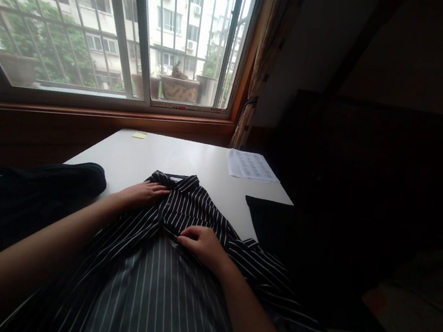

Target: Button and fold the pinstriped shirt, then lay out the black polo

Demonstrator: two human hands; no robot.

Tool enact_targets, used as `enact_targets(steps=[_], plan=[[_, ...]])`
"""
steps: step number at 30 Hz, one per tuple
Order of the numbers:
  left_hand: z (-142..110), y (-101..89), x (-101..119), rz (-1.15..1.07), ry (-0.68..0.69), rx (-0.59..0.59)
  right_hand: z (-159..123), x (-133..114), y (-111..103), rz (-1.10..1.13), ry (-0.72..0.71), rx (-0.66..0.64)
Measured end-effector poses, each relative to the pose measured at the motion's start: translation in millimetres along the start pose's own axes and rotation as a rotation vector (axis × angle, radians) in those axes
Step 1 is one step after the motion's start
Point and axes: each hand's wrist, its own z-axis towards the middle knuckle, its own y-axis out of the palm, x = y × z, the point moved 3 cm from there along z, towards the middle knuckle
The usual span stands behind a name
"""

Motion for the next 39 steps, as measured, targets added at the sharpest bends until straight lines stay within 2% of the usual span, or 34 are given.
enact_targets(steps=[3,8,10,13,16,20,26,30,34,39], plan=[[-5,-25.5,23,0.008,-0.001,0.051,0,1,0,0.005,-0.007,-0.008],[-40,-65.6,91,-0.04,-0.007,0.148,0,0,0,0.011,-0.015,-0.012],[-61,-70.3,114,-0.104,-0.047,0.104,0,0,-1,0.019,-0.007,-0.02],[-91,-62.4,131,-0.186,-0.164,-0.031,0,0,-1,0.031,0.013,-0.027],[-111,-47.5,132,-0.27,-0.248,-0.132,0,1,-1,0.05,0.018,-0.032],[-117,-39.5,122,-0.479,-0.324,-0.114,0,2,-2,0.068,0.016,-0.043],[-105,-49.4,111,-1.114,-0.497,0.008,0,2,-2,0.09,0.018,-0.049],[-98,-39.9,122,-1.457,-0.585,-0.032,0,3,-2,0.087,0.029,-0.047],[-95,-24.6,129,-1.518,-0.613,-0.039,1,4,-1,0.094,0.018,-0.037],[-89,-17.5,131,-1.28,-0.483,-0.031,1,5,-1,0.102,-0.004,-0.034]])
